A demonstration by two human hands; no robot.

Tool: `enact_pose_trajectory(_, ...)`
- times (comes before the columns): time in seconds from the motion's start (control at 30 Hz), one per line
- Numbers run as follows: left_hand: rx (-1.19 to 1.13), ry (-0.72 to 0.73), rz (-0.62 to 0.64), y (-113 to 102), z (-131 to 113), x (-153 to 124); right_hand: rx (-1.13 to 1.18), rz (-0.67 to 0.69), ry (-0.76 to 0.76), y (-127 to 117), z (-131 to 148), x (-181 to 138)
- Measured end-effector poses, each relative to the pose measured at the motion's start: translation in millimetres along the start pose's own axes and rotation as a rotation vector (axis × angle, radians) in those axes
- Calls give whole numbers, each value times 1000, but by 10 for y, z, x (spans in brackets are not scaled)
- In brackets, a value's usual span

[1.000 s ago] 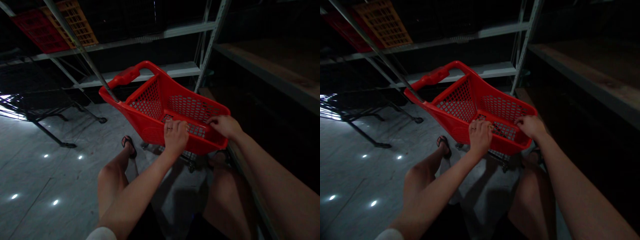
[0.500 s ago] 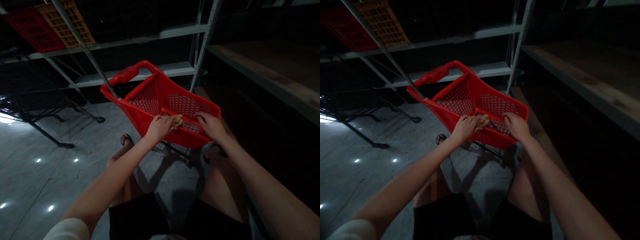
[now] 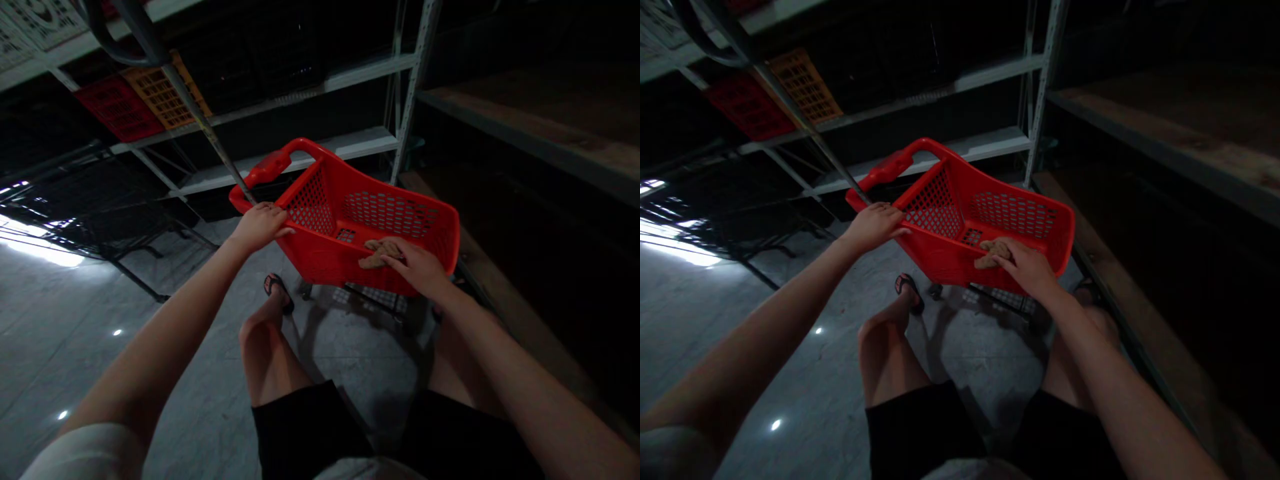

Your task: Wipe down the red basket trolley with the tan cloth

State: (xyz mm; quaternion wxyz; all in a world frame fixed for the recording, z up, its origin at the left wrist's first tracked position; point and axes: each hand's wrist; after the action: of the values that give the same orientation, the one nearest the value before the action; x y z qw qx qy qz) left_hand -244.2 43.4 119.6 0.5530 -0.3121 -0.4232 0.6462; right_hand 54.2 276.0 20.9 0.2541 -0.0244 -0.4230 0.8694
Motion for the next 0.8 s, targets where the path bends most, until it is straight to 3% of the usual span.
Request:
enact_pose_trajectory(0.1, 23, -56, -46, 45, 56, -24, 13, -40, -44, -26, -64, 19)
enact_pose_trajectory(0.3, 37, -197, -125, 143, -267, 62, -137, -95, -104, 80, 166, 130)
enact_pose_trajectory(0.43, 62, -208, -156, 120, -371, 109, -267, -75, -160, 352, 468, 458)
enact_pose_trajectory(0.63, 73, -241, -223, 81, -590, 146, -287, -36, -402, 596, 821, 907)
enact_pose_trajectory(0.73, 47, -251, -233, 78, -645, 159, -319, -14, -383, 513, 706, 873)
enact_pose_trajectory(0.8, 25, -260, -239, 86, -652, 169, -375, -13, -331, 381, 451, 757)
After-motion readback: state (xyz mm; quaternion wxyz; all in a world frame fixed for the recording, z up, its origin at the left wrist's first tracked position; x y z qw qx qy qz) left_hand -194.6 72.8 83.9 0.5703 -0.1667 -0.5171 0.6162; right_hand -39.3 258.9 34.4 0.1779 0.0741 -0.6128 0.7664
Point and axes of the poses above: each hand's wrist, its own x-axis towards the middle knuckle, its own y-axis out of the palm, z = x × y, and after that the axes turned 3 degrees about x, right-handed
